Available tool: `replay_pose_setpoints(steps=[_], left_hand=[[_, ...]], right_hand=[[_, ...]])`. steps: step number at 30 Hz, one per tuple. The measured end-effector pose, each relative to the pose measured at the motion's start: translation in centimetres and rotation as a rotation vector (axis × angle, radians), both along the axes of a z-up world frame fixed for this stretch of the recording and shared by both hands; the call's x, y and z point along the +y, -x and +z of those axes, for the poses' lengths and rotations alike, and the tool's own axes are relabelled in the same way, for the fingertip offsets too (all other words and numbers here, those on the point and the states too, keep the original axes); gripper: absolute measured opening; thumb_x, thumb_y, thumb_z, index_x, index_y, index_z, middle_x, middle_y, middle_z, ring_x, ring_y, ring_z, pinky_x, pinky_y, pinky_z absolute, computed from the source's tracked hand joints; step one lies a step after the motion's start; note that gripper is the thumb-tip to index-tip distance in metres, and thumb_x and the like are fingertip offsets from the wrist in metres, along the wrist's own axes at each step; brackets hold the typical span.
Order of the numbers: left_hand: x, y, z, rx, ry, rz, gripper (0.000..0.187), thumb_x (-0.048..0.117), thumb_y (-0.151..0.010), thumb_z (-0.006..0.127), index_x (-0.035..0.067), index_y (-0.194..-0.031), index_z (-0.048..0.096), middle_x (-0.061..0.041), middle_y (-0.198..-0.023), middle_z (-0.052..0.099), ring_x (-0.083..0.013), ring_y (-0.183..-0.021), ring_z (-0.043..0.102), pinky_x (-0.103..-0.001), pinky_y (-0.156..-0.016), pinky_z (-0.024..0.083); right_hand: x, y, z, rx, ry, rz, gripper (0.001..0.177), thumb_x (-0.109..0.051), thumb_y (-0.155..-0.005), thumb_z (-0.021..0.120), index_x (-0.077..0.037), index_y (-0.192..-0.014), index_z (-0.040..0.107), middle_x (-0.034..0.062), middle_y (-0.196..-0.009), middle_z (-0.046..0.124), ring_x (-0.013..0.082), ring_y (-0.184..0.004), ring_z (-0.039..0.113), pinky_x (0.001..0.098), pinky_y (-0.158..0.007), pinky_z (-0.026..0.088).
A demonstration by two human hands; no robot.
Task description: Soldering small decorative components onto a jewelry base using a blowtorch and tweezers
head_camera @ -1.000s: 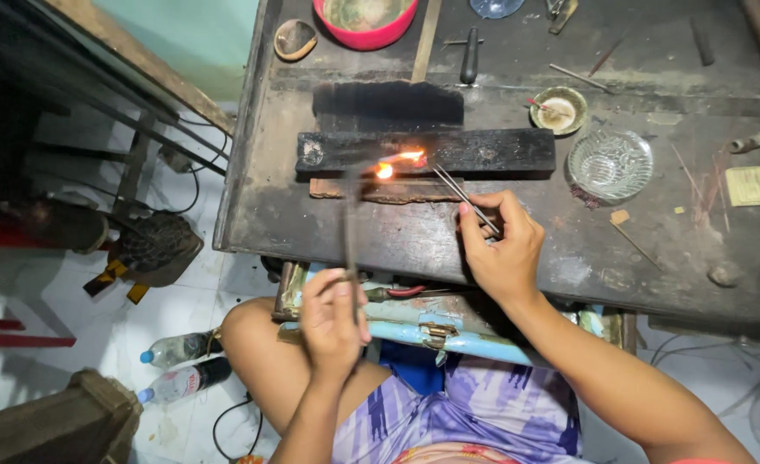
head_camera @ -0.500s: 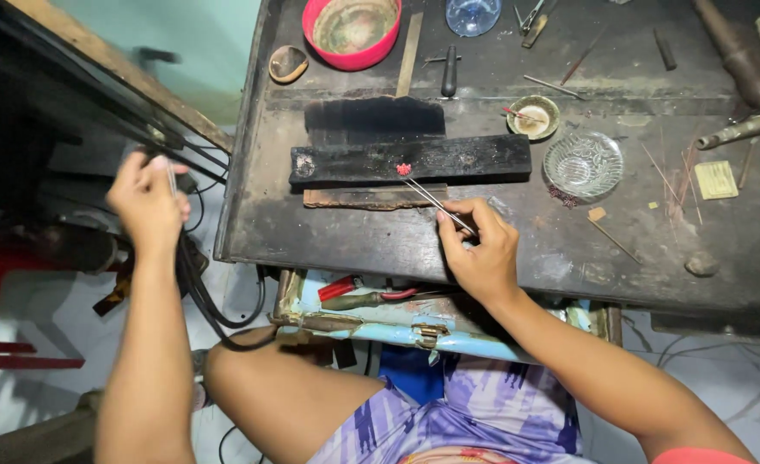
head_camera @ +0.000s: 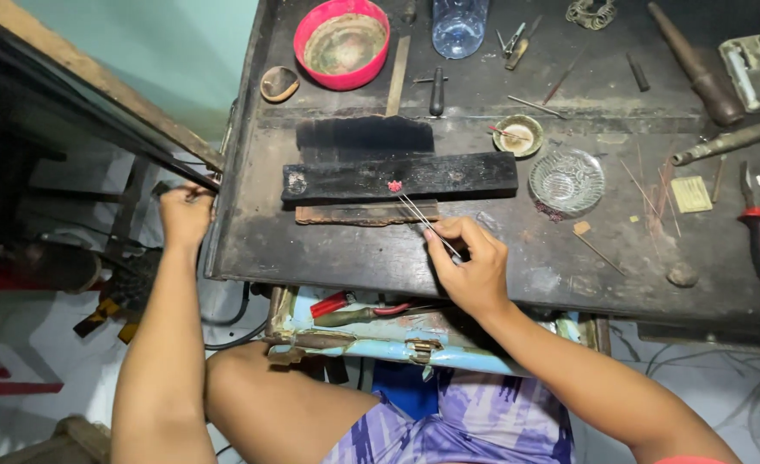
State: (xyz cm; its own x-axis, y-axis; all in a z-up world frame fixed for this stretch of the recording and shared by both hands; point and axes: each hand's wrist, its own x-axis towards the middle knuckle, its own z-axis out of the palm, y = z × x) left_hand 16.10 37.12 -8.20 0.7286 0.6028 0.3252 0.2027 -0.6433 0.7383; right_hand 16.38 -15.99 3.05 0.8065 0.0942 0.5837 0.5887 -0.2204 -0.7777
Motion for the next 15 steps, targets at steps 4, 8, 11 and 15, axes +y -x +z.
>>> replay_pose_setpoints(steps=[4,8,11,15], left_hand=[[2.7,1.0,-3.0,0.187,-0.088,0.088,0.014,0.015,-0.088,0.078,0.016,-0.101,0.081,-0.012,-0.085,0.074,-0.0324,-0.087,0.073,-0.047,-0.073,0.055],[0.4,3.2,-1.8,0.284,-0.102,0.147,0.022,0.025,-0.095,0.075,0.010,-0.112,0.080,-0.019,-0.107,0.075,-0.0428,-0.111,0.066,-0.053,-0.095,0.054],[-1.1,4.6,1.6,-0.408,0.128,0.374,0.020,-0.003,-0.096,0.058,-0.001,-0.115,0.066,-0.016,-0.092,0.069,-0.0209,-0.073,0.075,-0.024,-0.057,0.063],[-18.0,6.1,13.9,-0.648,-0.009,0.226,0.012,-0.003,-0.106,0.061,0.000,-0.115,0.054,-0.014,-0.097,0.057,-0.0203,-0.066,0.066,-0.025,-0.061,0.055]], right_hand=[[0.0,0.0,0.1,-0.007,-0.002,0.021,0.019,-0.003,-0.086,0.083,-0.005,-0.080,0.065,0.0113,-0.084,0.078,0.0327,-0.078,0.077,0.0372,-0.067,0.059],[-0.1,0.0,0.3,-0.003,-0.004,0.029,0.022,-0.002,-0.086,0.083,-0.005,-0.078,0.062,0.0106,-0.082,0.078,0.0321,-0.075,0.076,0.0362,-0.067,0.057],[-0.1,0.1,0.5,0.004,0.001,0.028,0.022,-0.002,-0.085,0.083,-0.005,-0.077,0.062,0.0106,-0.082,0.078,0.0323,-0.074,0.076,0.0366,-0.066,0.057],[0.3,0.6,1.3,-0.014,-0.008,-0.009,0.023,0.000,-0.085,0.083,-0.004,-0.076,0.062,0.0113,-0.083,0.079,0.0324,-0.074,0.076,0.0366,-0.067,0.058]])
